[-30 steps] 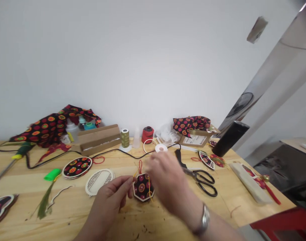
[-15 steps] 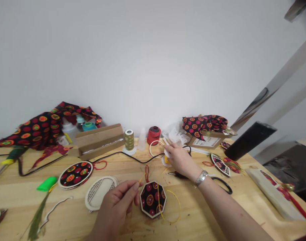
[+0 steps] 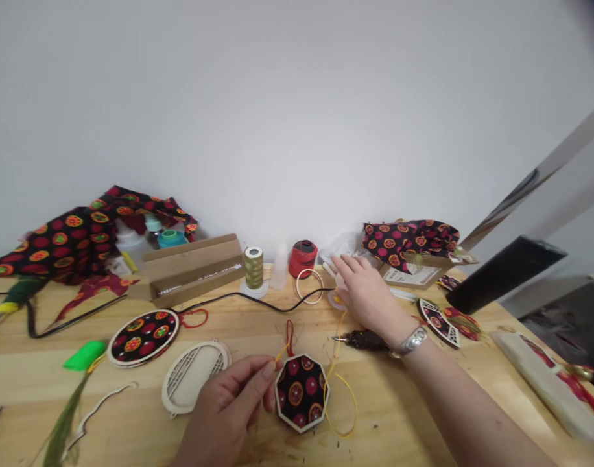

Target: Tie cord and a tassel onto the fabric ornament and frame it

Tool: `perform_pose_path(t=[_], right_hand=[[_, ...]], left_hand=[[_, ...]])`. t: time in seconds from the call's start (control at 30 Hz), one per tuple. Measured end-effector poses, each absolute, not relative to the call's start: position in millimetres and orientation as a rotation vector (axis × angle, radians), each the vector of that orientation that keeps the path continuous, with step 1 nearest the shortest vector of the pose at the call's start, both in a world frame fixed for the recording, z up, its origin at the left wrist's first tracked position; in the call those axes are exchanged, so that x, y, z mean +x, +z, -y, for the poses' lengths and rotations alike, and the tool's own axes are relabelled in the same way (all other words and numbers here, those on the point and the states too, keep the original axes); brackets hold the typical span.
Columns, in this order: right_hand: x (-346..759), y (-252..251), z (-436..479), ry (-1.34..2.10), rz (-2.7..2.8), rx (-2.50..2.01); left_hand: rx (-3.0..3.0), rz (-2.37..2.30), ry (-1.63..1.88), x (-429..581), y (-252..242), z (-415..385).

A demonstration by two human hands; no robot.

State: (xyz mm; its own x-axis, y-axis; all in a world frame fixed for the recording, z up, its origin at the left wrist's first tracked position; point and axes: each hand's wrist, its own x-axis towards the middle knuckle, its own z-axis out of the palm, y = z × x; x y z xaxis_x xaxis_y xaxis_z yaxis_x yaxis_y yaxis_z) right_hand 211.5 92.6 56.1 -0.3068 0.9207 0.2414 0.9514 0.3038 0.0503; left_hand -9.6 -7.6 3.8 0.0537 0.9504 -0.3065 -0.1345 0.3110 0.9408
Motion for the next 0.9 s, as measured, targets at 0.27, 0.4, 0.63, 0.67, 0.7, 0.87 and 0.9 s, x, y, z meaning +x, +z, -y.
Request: perform_pose_path(t=[0.27, 0.4, 0.63, 0.67, 0.7, 0.87, 0.9], right_hand=[[167, 63, -141, -0.353, 2.546, -1.916], [161, 45, -155, -0.300, 2.519, -2.041], [156, 49, -138, -0.309, 2.470, -2.045], [157, 54, -133, -0.322, 2.460, -2.027], [157, 60, -129, -0.339, 2.446, -2.007], [147, 81, -102, -0.338, 2.330, -1.915], [140, 80, -96, -0.177, 2.323, -1.879]], left_hand=[[1.104, -1.128, 0.945, -10, 8, 11], [1.236, -1.020, 0.822, -10, 6, 16], [1.321, -0.946, 0.689, -8, 7, 27], [1.340, -0.946, 0.673, -9, 9, 27], [1.360, -0.946, 0.660, -9, 11, 28], [1.404, -0.896, 0.612, -11, 17, 30], [1.398, -0.885, 0.607, -11, 16, 30]])
